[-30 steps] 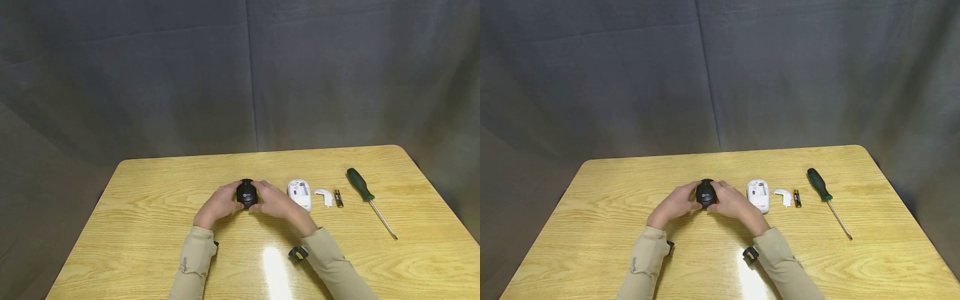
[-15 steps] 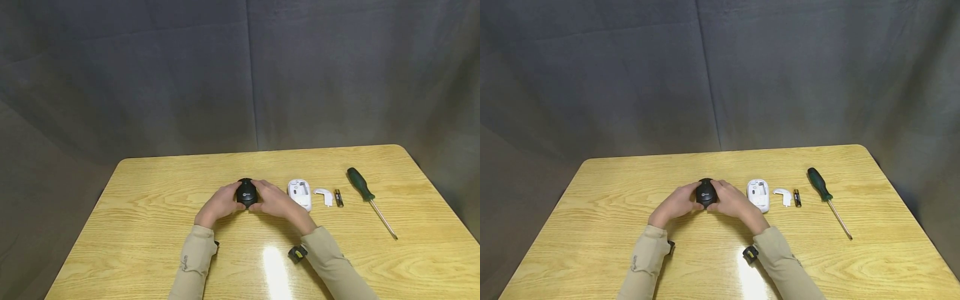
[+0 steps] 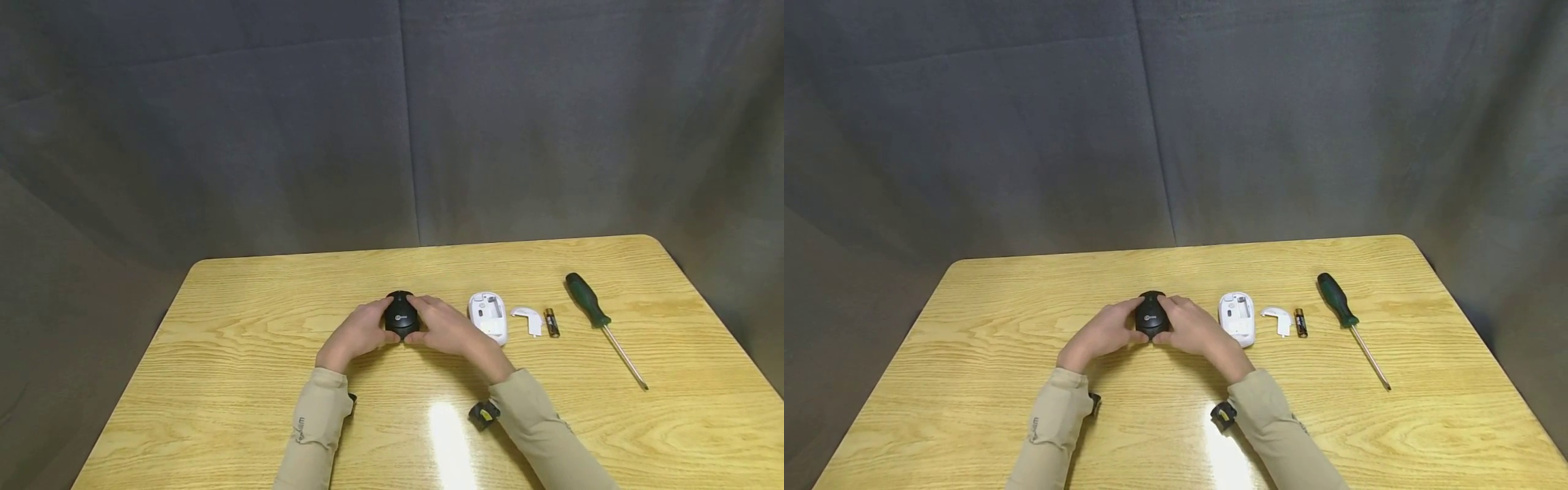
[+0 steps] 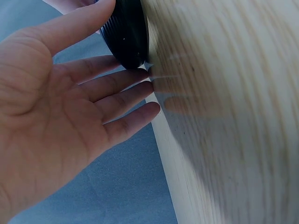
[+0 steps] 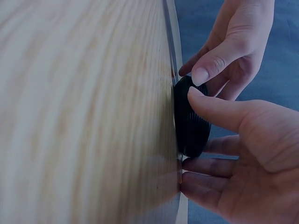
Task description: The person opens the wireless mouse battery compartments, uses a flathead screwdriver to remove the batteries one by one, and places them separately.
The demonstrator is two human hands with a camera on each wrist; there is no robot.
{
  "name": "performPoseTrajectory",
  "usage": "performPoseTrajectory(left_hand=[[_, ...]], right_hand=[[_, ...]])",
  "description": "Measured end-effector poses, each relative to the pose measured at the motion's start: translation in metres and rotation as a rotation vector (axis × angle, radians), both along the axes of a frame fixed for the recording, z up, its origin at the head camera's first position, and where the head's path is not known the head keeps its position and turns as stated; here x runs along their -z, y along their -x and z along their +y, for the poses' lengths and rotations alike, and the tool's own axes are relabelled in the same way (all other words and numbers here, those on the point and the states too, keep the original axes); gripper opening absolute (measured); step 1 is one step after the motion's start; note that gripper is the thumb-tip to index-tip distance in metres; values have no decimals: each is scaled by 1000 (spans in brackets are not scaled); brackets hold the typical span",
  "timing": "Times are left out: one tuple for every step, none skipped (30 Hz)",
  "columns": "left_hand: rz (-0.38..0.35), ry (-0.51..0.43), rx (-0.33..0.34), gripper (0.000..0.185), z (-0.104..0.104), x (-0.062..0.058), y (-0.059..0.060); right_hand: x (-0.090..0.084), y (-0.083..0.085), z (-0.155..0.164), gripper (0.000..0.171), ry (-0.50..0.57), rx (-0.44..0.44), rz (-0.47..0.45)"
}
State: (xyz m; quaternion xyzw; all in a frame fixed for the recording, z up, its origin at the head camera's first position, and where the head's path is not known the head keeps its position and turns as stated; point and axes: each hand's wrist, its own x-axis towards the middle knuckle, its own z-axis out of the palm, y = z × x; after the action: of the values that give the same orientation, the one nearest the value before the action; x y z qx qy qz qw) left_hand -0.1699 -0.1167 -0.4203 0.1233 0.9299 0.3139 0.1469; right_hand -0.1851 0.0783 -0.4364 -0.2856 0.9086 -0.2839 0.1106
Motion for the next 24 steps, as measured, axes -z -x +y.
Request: performPoseTrajectory(left_hand=[[1,-1,0,71,0,0,0],[1,-1,0,71,0,0,0],[1,-1,-1,71,0,0,0],[1,-1,-1,71,0,0,0],[3,-1,0,70,0,0,0],[4,0,1,70,0,0,0],[5,0,1,70,0,1,1],[8,0,1,70,1,1,1],[10,-1,1,70,1,1,1],[11,-4,1,70,1,1,1],[13,-7,1,70,1,1,1],[13,-11,0,69,1,1,1],[13,-15,-2,69,1,1,1],[13,-19,-3,69,0,1,1],[13,-23,-3,69,0,1,1],[13,-25,-3,69,0,1,1],[14,-27,-2,68,0,1,1],[16,-26,-1,68,0,1,1],[16,-24,-2,69,0,1,2],[15,-21,-2,69,-1,1,2],[13,-19,-4,70,-1,1,2],[11,-16,-6,71,-1,1,2],[9,-14,-7,72,-1,1,2],[6,-11,-9,73,-2,1,2]], right_hand=[[0,0,0,77,0,2,2],[0,-1,-1,78,1,3,2],[0,-1,-1,78,2,5,5],[0,-1,-1,78,8,6,6],[0,-2,-1,78,13,7,6],[1,-2,-1,79,18,9,7],[1,-3,-2,79,24,9,10],[1,-3,-2,79,31,9,14],[2,-3,-2,79,38,8,19],[2,-4,-2,79,45,8,20],[2,-4,-2,79,52,6,23],[2,-4,-1,79,58,7,22],[2,-4,-1,79,65,7,20],[2,-4,-1,79,70,7,16],[2,-4,-1,79,74,7,12],[2,-4,-1,80,75,7,9],[3,-4,-1,80,75,6,8],[3,-4,-1,80,73,6,6],[3,-4,-1,81,71,4,7],[3,-3,-1,81,70,2,8],[3,-3,-1,81,68,0,11],[3,-3,-1,81,67,-1,13],[4,-3,-1,81,67,-2,14],[4,-3,-1,81,68,-2,16]])
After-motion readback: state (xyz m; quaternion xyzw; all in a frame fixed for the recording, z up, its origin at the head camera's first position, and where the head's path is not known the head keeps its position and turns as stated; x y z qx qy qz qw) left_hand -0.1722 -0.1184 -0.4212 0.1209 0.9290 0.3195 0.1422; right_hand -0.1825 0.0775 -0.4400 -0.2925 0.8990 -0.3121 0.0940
